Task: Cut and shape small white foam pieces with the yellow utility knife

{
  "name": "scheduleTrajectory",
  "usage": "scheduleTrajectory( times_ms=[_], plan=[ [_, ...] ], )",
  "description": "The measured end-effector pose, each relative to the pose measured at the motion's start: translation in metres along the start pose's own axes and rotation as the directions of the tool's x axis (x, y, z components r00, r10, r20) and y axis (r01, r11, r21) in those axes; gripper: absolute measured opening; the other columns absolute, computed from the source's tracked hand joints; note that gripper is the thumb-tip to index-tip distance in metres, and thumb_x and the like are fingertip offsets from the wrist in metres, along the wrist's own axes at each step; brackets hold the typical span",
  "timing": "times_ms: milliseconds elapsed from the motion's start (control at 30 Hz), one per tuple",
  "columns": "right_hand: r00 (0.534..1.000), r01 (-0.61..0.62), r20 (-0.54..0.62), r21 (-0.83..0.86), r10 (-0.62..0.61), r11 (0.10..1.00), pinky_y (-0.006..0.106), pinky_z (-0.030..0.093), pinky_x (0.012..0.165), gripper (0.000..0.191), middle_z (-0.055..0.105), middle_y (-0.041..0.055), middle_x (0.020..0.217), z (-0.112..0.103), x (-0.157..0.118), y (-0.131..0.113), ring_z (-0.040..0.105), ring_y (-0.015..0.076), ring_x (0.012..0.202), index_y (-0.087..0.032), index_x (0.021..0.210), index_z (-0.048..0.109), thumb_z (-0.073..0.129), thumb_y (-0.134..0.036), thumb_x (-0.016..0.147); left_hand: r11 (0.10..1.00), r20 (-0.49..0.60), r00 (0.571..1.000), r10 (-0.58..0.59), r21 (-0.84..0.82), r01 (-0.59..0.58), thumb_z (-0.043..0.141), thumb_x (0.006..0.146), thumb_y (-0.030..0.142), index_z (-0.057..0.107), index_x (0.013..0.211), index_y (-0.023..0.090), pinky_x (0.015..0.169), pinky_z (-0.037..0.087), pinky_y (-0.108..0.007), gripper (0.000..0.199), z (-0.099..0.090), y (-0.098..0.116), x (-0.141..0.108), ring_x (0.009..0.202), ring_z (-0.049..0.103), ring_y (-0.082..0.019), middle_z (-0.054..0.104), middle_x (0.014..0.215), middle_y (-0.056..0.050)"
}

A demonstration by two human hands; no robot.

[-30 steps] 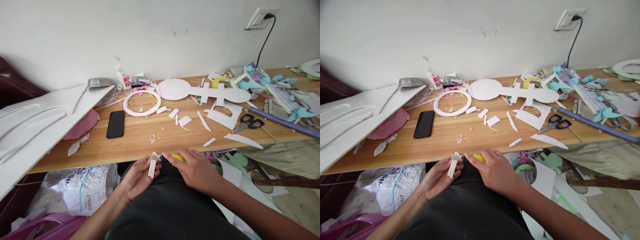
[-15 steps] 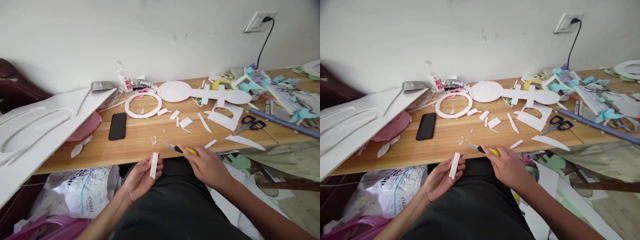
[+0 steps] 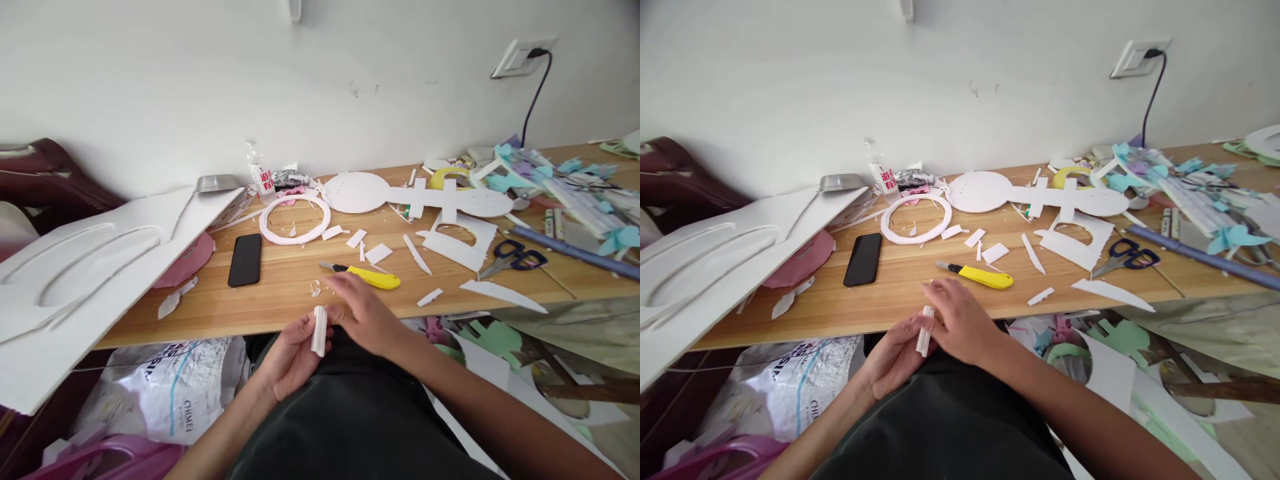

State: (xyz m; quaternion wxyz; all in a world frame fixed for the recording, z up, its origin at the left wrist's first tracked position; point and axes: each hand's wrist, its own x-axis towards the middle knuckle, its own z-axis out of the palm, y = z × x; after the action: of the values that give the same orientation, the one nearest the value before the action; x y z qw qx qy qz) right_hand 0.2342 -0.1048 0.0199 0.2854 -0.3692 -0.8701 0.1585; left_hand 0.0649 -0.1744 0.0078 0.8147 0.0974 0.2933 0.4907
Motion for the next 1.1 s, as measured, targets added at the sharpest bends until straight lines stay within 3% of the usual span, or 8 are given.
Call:
scheduleTrajectory(
  times_ms=[133, 300, 400, 500, 633, 733, 933, 1100],
  plan=[
    [0.997, 0.028, 0.064, 0.064, -0.032, 0.998, 0.046, 0.043, 0.102, 0.052, 0.057, 0.0161, 0.130, 0.010, 0.001, -0.018, 0.049, 0.0271, 0.124, -0.017, 0.137, 0.048, 0.051, -0.045, 0.094, 0.996, 0.039, 0.999, 0.008, 0.092, -0.012, 0.070, 0.079, 0.014, 0.064, 0.092, 0.013, 0.072, 0.045, -0.022, 0.014, 0.002, 0.001, -0.002, 0.074, 0.056, -0.011, 0.059, 0.085, -0.004],
    [0.952, -0.209, -0.221, 0.036, 0.212, 0.977, 0.047, 0.048, 0.095, 0.031, 0.066, 0.0137, 0.113, -0.003, 0.003, 0.005, 0.060, 0.0259, 0.109, -0.019, 0.123, 0.060, 0.044, -0.027, 0.098, 0.985, 0.105, 0.990, -0.097, 0.154, 0.080, 0.069, 0.083, 0.020, 0.063, 0.097, 0.012, 0.064, 0.042, -0.020, 0.017, 0.000, 0.005, -0.009, 0.075, 0.055, -0.011, 0.057, 0.086, -0.006],
    [0.981, -0.155, -0.069, 0.270, 0.180, 0.950, 0.040, 0.049, 0.096, 0.032, 0.064, 0.0107, 0.120, -0.009, -0.006, -0.010, 0.060, 0.0217, 0.112, -0.022, 0.128, 0.055, 0.043, -0.029, 0.099, 0.992, 0.033, 0.999, 0.021, 0.120, -0.024, 0.069, 0.083, 0.021, 0.064, 0.099, 0.014, 0.073, 0.045, -0.022, 0.019, -0.001, 0.002, -0.006, 0.078, 0.056, -0.011, 0.058, 0.087, -0.005],
    [0.994, -0.102, 0.080, 0.335, 0.079, 0.937, 0.043, 0.044, 0.105, 0.053, 0.054, 0.0125, 0.136, 0.001, -0.014, -0.030, 0.050, 0.0237, 0.127, -0.022, 0.140, 0.041, 0.057, -0.037, 0.092, 0.960, -0.020, 0.973, 0.228, 0.171, -0.221, 0.067, 0.085, 0.025, 0.064, 0.099, 0.016, 0.082, 0.044, -0.024, 0.017, -0.003, 0.001, 0.000, 0.084, 0.056, -0.012, 0.060, 0.091, -0.004],
    [0.999, -0.037, -0.001, 0.384, 0.041, 0.923, 0.041, 0.042, 0.107, 0.052, 0.054, 0.0097, 0.136, 0.028, -0.008, -0.028, 0.049, 0.0201, 0.128, -0.026, 0.144, 0.035, 0.053, -0.026, 0.095, 0.776, -0.006, 0.853, 0.521, 0.419, -0.471, 0.073, 0.079, 0.020, 0.065, 0.097, 0.020, 0.084, 0.043, -0.024, 0.020, -0.005, 0.010, 0.011, 0.090, 0.057, -0.014, 0.064, 0.095, -0.003],
    [0.994, 0.010, -0.105, 0.321, 0.026, 0.947, 0.041, 0.044, 0.105, 0.059, 0.054, 0.0102, 0.135, 0.044, 0.002, -0.014, 0.050, 0.0198, 0.127, -0.027, 0.149, 0.026, 0.047, -0.015, 0.095, 0.622, 0.024, 0.778, 0.628, 0.584, -0.521, 0.076, 0.074, 0.018, 0.067, 0.096, 0.020, 0.086, 0.044, -0.026, 0.024, -0.007, 0.019, 0.020, 0.094, 0.058, -0.016, 0.065, 0.097, -0.004],
    [0.993, 0.093, -0.085, 0.204, -0.077, 0.974, 0.040, 0.047, 0.103, 0.059, 0.059, 0.0075, 0.129, 0.051, 0.005, -0.004, 0.054, 0.0184, 0.121, -0.030, 0.150, 0.028, 0.040, -0.009, 0.096, 0.491, 0.022, 0.745, 0.666, 0.739, -0.461, 0.075, 0.075, 0.021, 0.069, 0.096, 0.020, 0.094, 0.043, -0.032, 0.023, -0.023, 0.021, 0.022, 0.098, 0.058, -0.019, 0.064, 0.098, -0.006],
    [0.986, 0.146, -0.105, 0.198, -0.127, 0.969, 0.039, 0.048, 0.103, 0.065, 0.060, 0.0061, 0.129, 0.054, 0.002, 0.003, 0.056, 0.0186, 0.119, -0.033, 0.151, 0.026, 0.038, -0.003, 0.094, 0.255, 0.125, 0.704, 0.699, 0.876, -0.409, 0.069, 0.081, 0.029, 0.063, 0.106, 0.022, 0.091, 0.049, -0.036, 0.027, -0.042, 0.021, 0.021, 0.096, 0.063, -0.019, 0.065, 0.100, -0.005]
  ],
)
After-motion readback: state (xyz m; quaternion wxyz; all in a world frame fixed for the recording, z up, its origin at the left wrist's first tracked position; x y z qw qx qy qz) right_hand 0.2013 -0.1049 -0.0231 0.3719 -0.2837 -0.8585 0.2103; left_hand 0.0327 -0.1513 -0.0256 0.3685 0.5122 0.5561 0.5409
